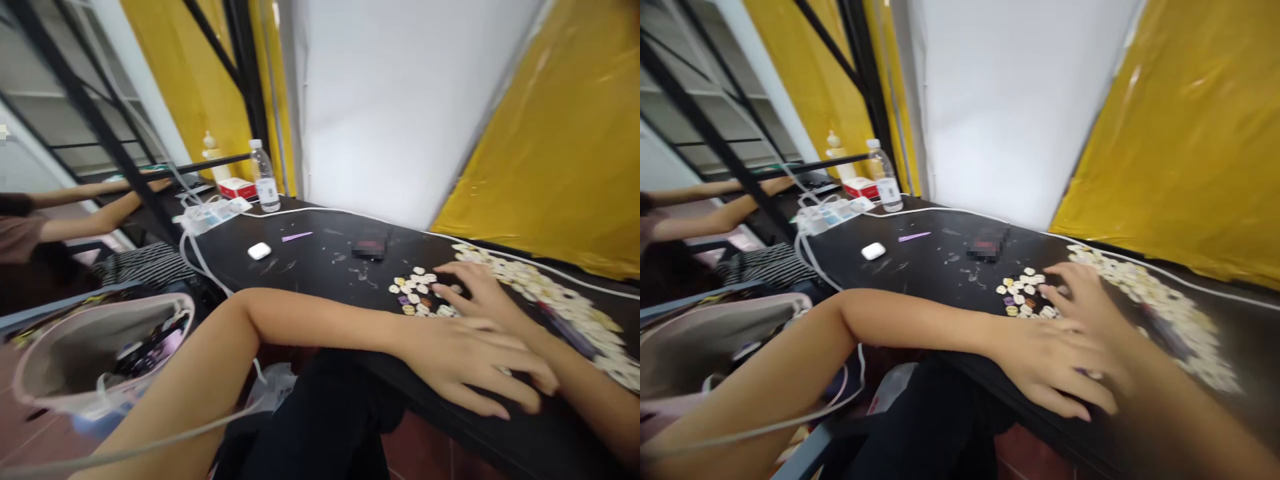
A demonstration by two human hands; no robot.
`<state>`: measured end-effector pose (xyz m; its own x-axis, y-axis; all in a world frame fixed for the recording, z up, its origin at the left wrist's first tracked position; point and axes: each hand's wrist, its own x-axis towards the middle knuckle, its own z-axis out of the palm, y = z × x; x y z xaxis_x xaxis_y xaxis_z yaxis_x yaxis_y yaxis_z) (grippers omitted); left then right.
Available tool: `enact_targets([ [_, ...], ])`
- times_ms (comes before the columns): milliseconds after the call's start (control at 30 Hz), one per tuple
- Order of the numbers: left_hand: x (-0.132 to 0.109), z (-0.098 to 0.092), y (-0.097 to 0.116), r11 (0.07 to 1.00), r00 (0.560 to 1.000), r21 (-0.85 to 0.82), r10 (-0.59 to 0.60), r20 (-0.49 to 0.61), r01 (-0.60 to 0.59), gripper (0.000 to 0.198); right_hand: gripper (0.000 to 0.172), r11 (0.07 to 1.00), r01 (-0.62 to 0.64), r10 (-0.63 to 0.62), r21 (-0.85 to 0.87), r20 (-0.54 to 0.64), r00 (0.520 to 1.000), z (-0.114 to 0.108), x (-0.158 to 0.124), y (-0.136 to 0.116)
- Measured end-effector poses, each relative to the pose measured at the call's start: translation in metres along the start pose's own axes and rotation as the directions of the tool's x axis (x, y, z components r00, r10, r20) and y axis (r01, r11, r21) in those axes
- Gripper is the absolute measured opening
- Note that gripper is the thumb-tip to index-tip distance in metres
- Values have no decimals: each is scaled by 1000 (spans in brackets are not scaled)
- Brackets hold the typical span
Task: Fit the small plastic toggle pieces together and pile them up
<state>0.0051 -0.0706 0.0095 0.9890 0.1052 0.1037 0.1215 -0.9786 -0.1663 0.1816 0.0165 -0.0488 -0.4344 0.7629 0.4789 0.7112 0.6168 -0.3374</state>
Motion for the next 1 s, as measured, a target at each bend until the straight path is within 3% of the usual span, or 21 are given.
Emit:
enact_targets([
  [33, 0, 4, -4, 992, 990, -7, 123, -73, -124, 46, 41, 1000, -7, 7, -3, 7, 1000, 0, 1, -2],
  [67, 0, 9, -9, 988, 980, -15, 153, -130, -157, 44, 38, 1000, -18, 18, -6, 0, 1000, 0, 1, -3],
  [200, 0, 22, -26, 987, 966, -113, 87, -243, -117, 31, 32, 998, -60, 63, 30, -89, 994, -5, 4, -3],
  [367, -3, 26, -38, 984, 960, -166, 11, -280, -60, 28, 30, 981, -139, 165, 138, -196, 967, -13, 3, -9],
  [633, -5, 26, -53, 996, 944, 1, 86, -319, -90, 29, 33, 979, -198, 203, 52, -143, 969, -28, -4, -11],
  [800, -28, 18, -78, 999, 928, -30, -48, -369, 40, 28, 38, 978, -194, 200, 76, -84, 976, -44, -19, -28],
  [900, -54, 17, -99, 987, 905, -78, -157, -396, 137, 26, 55, 975, -214, 217, 58, -40, 975, -42, -41, -45],
  [1000, -79, 17, -122, 964, 875, -91, -266, -404, 250, 24, 75, 990, -141, 141, -5, 11, 990, -34, -61, -60],
])
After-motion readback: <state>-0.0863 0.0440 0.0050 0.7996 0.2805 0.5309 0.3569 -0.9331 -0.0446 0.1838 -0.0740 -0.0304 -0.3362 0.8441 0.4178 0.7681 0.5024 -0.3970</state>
